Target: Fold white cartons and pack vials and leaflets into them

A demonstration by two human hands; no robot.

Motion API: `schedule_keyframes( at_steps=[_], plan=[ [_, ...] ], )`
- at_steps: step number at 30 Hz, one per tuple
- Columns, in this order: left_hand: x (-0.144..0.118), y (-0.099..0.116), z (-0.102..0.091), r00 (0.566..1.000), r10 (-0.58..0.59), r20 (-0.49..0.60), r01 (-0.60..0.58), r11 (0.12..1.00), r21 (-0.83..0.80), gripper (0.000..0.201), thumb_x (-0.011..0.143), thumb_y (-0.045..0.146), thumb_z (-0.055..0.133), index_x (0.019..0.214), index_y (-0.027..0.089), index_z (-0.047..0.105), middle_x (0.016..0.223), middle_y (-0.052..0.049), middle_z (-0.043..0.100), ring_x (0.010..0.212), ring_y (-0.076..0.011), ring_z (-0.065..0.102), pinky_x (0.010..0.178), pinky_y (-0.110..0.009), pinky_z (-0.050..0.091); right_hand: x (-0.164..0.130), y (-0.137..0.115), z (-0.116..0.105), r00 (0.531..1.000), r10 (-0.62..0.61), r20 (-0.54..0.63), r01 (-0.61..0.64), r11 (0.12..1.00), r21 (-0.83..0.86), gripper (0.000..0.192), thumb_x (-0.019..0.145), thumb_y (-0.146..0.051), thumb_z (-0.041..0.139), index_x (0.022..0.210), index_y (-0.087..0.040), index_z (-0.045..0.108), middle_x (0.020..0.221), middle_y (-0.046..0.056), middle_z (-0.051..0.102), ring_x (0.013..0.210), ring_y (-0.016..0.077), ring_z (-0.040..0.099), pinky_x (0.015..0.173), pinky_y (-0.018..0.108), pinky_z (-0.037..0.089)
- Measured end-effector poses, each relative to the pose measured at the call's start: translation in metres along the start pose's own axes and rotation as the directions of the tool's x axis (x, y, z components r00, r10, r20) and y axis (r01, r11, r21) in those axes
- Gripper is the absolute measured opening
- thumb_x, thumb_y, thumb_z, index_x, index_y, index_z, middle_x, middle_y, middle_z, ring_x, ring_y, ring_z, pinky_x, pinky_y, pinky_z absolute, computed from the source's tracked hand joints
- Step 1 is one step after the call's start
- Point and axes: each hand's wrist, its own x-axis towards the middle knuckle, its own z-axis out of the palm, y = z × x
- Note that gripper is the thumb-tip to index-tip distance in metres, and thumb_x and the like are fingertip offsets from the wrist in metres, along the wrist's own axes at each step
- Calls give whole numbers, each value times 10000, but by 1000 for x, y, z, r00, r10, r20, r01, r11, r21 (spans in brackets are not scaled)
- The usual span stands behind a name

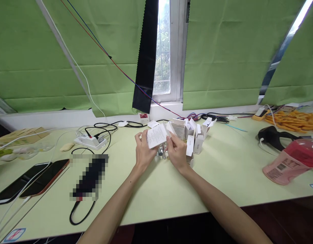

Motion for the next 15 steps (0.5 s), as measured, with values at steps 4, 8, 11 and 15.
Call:
schedule_keyframes(
  at_steps=[4,8,11,15],
  plan=[
    [0,-2,1,1000,-7,-1,7,1000,4,746,689,215,722,1369,227,416,1265,-128,424,969,-266,617,678,-370,575,1,-1,1,999,46,-5,-46,997,55,358,1017,-339,445,1225,-217,709,1161,95,748,924,245,745,737,344,613],
    [1,-4,3,1000,7,-9,-7,1000,9,742,688,210,716,1367,218,417,1254,-131,422,986,-276,609,688,-380,574,2,1,2,999,52,11,-52,997,60,365,1014,-344,453,1246,-214,702,1188,92,741,950,238,742,751,333,616],
    [0,-6,4,999,24,-20,-24,1000,7,738,687,218,716,1361,215,417,1255,-134,420,992,-279,605,689,-383,571,2,1,1,999,38,27,-39,998,54,359,1012,-334,463,1254,-219,702,1225,93,728,954,231,742,780,332,618],
    [-1,-5,4,999,38,-31,-38,999,4,735,679,204,711,1351,223,415,1264,-139,430,989,-277,595,691,-383,566,3,-1,1,999,11,30,-13,998,54,341,1005,-302,484,1254,-236,708,1248,92,720,964,235,742,835,364,620]
  ],
)
